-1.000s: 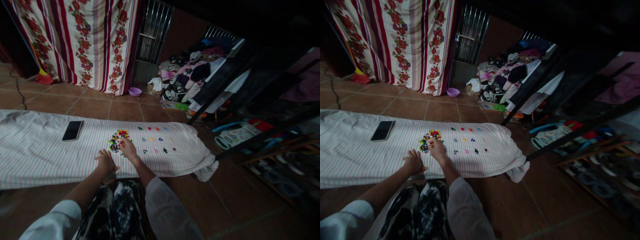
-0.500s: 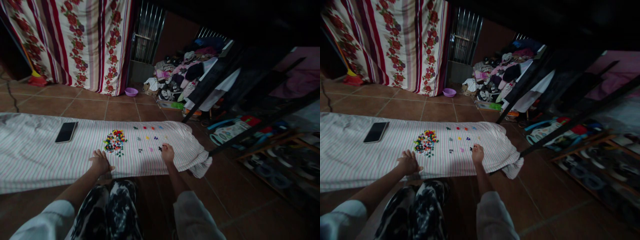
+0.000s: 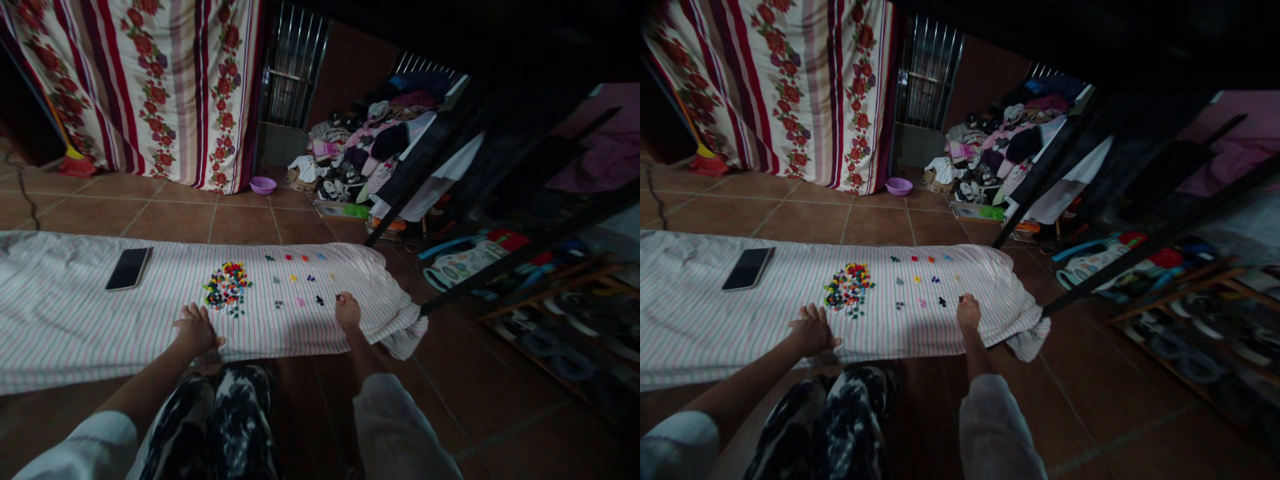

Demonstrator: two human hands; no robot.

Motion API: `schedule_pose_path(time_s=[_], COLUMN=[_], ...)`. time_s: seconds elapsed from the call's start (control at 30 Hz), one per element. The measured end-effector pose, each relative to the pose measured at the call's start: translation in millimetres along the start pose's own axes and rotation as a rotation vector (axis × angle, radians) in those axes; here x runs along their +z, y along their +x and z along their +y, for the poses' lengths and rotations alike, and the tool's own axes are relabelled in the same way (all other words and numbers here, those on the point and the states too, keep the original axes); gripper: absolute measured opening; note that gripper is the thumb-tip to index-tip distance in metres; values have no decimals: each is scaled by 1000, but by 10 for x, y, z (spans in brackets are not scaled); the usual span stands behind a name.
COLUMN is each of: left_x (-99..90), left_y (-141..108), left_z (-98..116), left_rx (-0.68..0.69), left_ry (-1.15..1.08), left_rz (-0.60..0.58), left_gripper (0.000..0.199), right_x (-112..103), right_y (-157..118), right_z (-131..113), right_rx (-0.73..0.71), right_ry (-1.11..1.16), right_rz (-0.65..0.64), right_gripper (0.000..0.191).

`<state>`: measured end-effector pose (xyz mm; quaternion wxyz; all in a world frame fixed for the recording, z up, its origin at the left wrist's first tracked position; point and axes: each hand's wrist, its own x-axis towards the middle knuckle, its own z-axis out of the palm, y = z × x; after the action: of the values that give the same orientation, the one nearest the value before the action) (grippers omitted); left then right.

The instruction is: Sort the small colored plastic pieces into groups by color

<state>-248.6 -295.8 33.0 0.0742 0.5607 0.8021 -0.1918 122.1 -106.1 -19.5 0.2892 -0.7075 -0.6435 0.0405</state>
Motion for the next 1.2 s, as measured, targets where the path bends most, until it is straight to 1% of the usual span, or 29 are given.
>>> schedule_pose_path(time_s=[0.2,0.33,0.43,0.53,0.67,0.9,0.97,1.07,1.13,1.2], left_x=[-42,-48,-40,-29,-5,46,62,70,60,40], left_y=[-31,-35,-31,-20,5,39,50,63,64,60], left_z=[3,9,7,1,-6,-9,-6,-1,-2,-6], left_rx=[1,1,-2,1,-6,0,-2,-15,-16,-12], left_ry=[66,74,79,70,30,-16,-10,2,-13,-30], left_rz=[-11,-19,4,2,1,10,-6,-10,-12,-22], left_gripper=[94,94,95,97,98,100,99,99,100,102], right_x=[-11,-20,1,37,67,30,14,-6,-15,-17], right_y=[17,66,113,135,130,107,98,70,27,-51], right_z=[-23,0,21,40,63,106,102,41,-60,-219], right_rx=[58,-48,-124,-157,-154,-139,-86,-27,-62,-120], right_ry=[-41,-28,-31,-46,-35,47,48,40,72,134], right_rz=[-58,-100,-126,-115,-95,-93,-71,13,80,129], right_gripper=[30,32,28,27,28,31,32,35,36,37])
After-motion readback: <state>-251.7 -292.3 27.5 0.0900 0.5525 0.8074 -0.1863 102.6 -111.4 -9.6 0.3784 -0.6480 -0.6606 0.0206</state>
